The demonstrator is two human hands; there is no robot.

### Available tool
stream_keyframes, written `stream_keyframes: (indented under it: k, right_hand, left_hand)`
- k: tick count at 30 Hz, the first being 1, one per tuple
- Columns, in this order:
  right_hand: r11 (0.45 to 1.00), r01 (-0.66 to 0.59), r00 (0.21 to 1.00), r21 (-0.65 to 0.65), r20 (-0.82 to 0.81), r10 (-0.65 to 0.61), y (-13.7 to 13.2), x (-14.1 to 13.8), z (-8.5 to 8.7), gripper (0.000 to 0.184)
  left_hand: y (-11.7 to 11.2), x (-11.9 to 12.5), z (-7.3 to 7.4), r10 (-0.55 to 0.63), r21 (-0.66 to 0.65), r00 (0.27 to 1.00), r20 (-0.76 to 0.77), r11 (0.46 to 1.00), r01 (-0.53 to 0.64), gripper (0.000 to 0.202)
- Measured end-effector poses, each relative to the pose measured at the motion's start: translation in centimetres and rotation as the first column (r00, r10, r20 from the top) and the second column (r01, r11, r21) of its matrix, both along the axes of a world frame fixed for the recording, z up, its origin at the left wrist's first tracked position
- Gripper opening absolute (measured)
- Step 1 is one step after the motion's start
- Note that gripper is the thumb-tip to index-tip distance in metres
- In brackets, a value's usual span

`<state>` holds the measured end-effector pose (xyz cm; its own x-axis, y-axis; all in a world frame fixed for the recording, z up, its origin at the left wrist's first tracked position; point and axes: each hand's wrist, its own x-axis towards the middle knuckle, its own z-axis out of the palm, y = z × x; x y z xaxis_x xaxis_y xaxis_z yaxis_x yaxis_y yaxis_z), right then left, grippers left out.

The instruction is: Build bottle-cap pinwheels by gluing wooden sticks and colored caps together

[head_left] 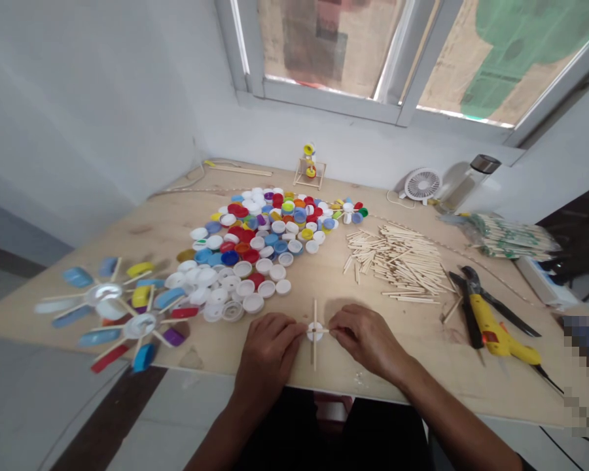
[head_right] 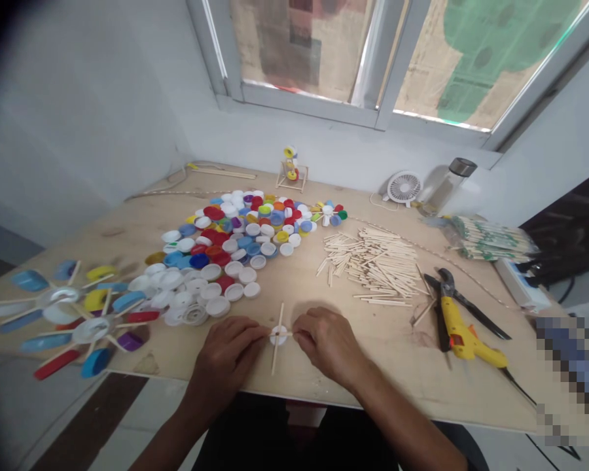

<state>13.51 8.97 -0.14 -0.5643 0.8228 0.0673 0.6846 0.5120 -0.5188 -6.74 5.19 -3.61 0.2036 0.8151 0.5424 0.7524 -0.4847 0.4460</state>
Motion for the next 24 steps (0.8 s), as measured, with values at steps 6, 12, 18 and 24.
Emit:
stream_keyframes:
  k: [6, 12, 18, 24]
  right_hand:
    - [0.999, 0.018, 1.0, 0.034, -0.021, -0.018, -0.7, 0.6, 0.1, 0.012]
    - [0.962, 0.171, 0.972, 0.211, -0.193, -0.131, -2.6, 2.2, -0.7, 0.018]
    - [0.947, 0.222, 0.945, 0.234, -0.29, -0.15, -4.6, 3.0, -1.2, 0.022]
    - [0.934, 0.281, 0.918, 0.22, -0.344, -0.196, -5.4, 3.4, -1.9, 0.025]
  left_hand:
    - [-0.3, 0.0, -0.2, 0.013, 0.077, 0.999, -0.041, 0.997, -0.01, 0.022]
    - [-1.3, 1.0, -0.7, 0.024, 0.083, 0.993, -0.113, 0.996, -0.014, 0.032]
    - [-1.8, 1.2, -1.4, 0.0, 0.051, 0.983, -0.184, 0.999, 0.009, 0.039]
    - [-1.7, 1.2, -1.6, 0.001, 0.049, 0.987, -0.159, 0.999, 0.007, 0.04]
